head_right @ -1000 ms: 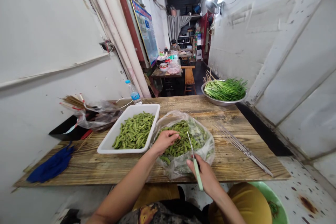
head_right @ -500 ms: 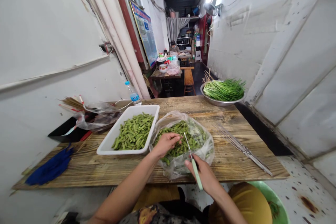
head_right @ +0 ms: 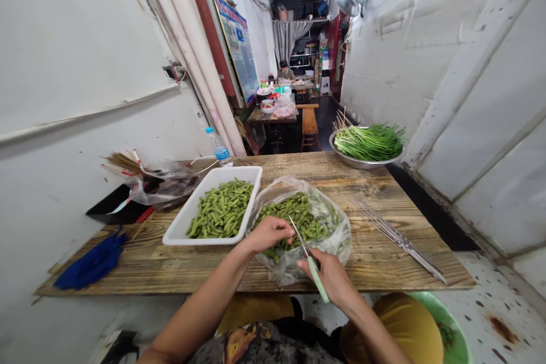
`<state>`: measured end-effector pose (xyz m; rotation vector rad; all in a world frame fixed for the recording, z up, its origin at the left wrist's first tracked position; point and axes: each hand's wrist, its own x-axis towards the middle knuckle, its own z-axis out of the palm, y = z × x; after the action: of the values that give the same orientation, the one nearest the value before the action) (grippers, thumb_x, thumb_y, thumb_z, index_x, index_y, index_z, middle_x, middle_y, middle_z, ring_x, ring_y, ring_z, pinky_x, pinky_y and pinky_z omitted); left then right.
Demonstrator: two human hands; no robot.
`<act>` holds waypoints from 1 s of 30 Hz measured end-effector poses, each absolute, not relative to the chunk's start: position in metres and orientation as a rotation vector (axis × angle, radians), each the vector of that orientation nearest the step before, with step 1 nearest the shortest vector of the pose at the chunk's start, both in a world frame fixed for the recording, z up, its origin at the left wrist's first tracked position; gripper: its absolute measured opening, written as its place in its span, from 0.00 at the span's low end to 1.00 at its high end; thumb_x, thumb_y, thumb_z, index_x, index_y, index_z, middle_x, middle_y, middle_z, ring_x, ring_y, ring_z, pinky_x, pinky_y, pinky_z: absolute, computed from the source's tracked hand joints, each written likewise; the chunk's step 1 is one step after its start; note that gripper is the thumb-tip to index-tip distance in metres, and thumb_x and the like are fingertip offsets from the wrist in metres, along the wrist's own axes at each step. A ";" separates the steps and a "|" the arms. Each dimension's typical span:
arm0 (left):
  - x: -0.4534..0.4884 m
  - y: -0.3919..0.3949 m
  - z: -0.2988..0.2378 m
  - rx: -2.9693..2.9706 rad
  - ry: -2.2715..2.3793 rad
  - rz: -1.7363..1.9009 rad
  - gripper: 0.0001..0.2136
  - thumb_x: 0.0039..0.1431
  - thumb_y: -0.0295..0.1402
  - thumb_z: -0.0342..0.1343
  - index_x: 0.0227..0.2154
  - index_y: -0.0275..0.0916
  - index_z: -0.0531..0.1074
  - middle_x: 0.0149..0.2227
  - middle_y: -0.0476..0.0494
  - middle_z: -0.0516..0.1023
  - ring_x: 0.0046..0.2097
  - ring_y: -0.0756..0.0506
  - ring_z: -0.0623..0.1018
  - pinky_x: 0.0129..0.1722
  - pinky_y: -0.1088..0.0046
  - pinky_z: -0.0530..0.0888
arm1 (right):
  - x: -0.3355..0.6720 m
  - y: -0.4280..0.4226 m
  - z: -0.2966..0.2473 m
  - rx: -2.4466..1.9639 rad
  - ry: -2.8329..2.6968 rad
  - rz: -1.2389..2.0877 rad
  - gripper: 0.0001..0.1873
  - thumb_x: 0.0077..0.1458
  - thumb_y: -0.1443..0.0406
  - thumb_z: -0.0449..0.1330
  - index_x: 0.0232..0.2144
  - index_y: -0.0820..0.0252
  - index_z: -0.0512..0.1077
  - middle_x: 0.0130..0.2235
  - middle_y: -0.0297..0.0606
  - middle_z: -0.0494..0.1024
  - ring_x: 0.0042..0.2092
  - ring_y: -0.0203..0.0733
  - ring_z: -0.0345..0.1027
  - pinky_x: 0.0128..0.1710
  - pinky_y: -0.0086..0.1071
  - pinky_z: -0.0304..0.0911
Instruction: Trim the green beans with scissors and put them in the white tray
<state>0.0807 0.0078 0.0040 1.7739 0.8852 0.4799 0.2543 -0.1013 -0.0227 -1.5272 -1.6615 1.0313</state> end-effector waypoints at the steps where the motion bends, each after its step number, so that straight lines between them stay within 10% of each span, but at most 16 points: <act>1: 0.077 0.008 0.005 1.777 0.899 0.475 0.14 0.50 0.40 0.53 0.21 0.34 0.75 0.24 0.46 0.77 0.28 0.49 0.72 0.34 0.76 0.66 | 0.253 -0.101 -0.027 -1.522 -1.636 1.048 0.17 0.51 0.52 0.56 0.32 0.60 0.72 0.26 0.32 0.72 0.31 0.41 0.65 0.32 0.29 0.60; 11: -0.017 0.058 0.022 2.067 2.074 0.945 0.19 0.53 0.34 0.51 0.49 0.39 0.69 0.50 0.36 0.71 0.52 0.34 0.66 0.50 0.54 0.58 | 0.271 -0.111 -0.029 -1.502 -1.225 1.358 0.29 0.50 0.45 0.52 0.45 0.59 0.63 0.21 0.27 0.62 0.21 0.33 0.57 0.20 0.27 0.56; 19: 0.063 0.020 -0.003 2.311 1.527 0.412 0.10 0.52 0.39 0.54 0.25 0.40 0.77 0.30 0.39 0.77 0.42 0.38 0.71 0.46 0.57 0.56 | 0.269 -0.112 -0.030 -1.485 -1.153 1.450 0.29 0.47 0.44 0.54 0.43 0.59 0.64 0.20 0.24 0.59 0.18 0.30 0.51 0.16 0.25 0.52; 30: 0.064 0.009 -0.007 2.428 1.442 0.241 0.07 0.48 0.35 0.57 0.23 0.39 0.75 0.29 0.41 0.76 0.37 0.42 0.73 0.41 0.66 0.61 | 0.265 -0.113 -0.041 -1.478 -1.258 1.466 0.25 0.51 0.47 0.53 0.42 0.59 0.63 0.18 0.22 0.57 0.16 0.29 0.50 0.15 0.22 0.53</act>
<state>0.0635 0.0090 -0.0072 2.4284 1.4422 0.2414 0.2647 -0.1126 -0.0412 -1.4785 -1.2578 1.4661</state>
